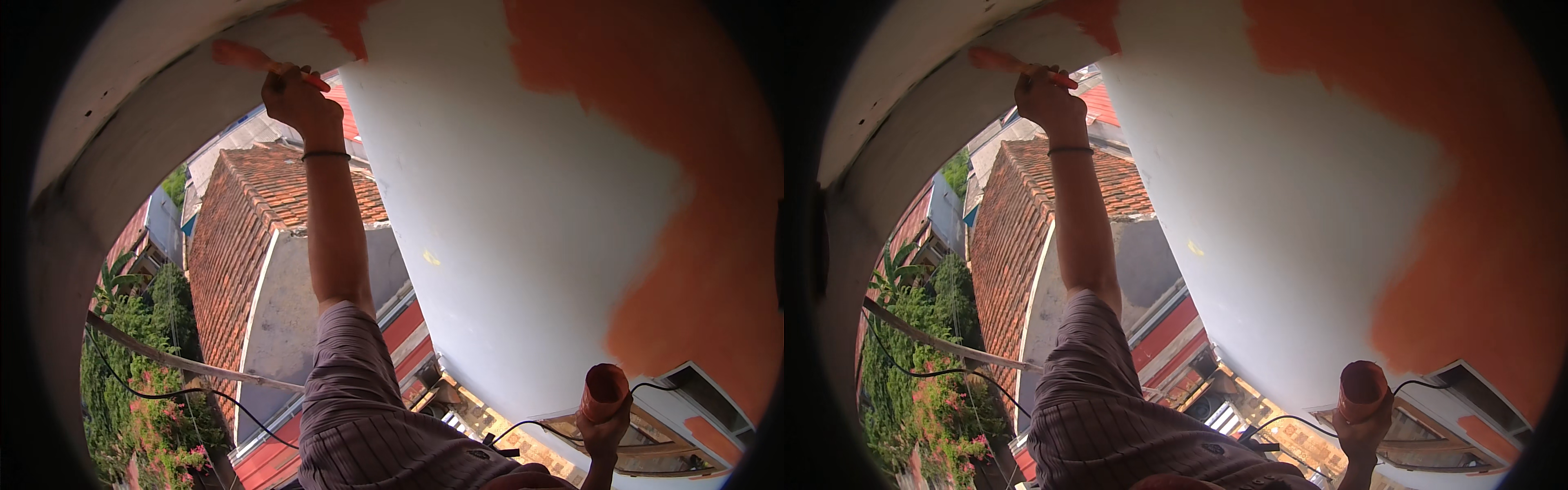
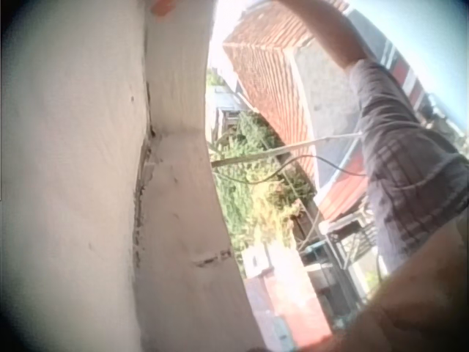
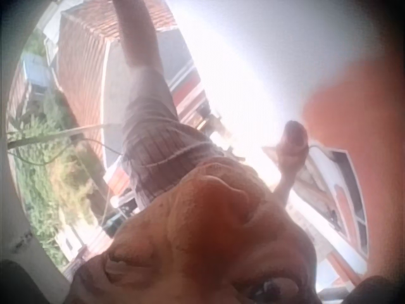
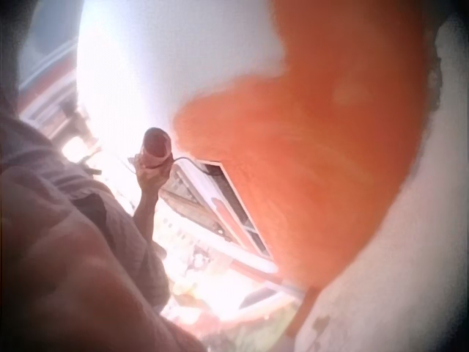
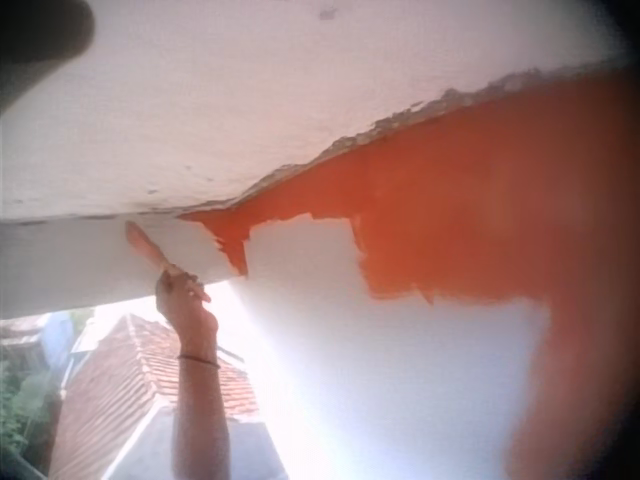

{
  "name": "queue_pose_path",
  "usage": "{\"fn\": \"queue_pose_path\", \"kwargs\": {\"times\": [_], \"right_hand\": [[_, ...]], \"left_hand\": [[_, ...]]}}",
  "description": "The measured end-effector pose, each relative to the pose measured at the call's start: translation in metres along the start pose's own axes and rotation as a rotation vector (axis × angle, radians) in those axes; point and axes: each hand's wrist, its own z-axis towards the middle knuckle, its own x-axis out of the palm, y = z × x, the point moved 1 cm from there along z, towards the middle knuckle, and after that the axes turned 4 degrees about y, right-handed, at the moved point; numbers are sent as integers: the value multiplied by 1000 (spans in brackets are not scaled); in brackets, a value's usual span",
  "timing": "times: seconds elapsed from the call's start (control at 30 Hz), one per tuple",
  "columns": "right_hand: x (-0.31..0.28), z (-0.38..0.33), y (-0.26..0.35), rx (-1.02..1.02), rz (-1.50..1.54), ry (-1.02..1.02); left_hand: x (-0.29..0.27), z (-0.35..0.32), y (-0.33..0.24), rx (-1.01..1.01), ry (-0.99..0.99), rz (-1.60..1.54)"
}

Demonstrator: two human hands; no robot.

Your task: The person paints a white wall with red paint using a brush and a small container. They repeatedly dip the brush into the container and apply paint to the upper wall area near an archway, working from left to right.

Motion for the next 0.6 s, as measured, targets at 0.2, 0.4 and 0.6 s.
{"fn": "queue_pose_path", "kwargs": {"times": [0.2, 0.4, 0.6], "right_hand": [[1, 0, 1, -5, 29, 16], [-1, -2, -3, -21, -47, 17], [-1, 2, 1, -33, -7, -1]], "left_hand": [[0, 8, 5, 152, -41, 162], [-4, 11, 13, 42, 86, -140], [0, 40, 1, 9, 119, -323]]}}
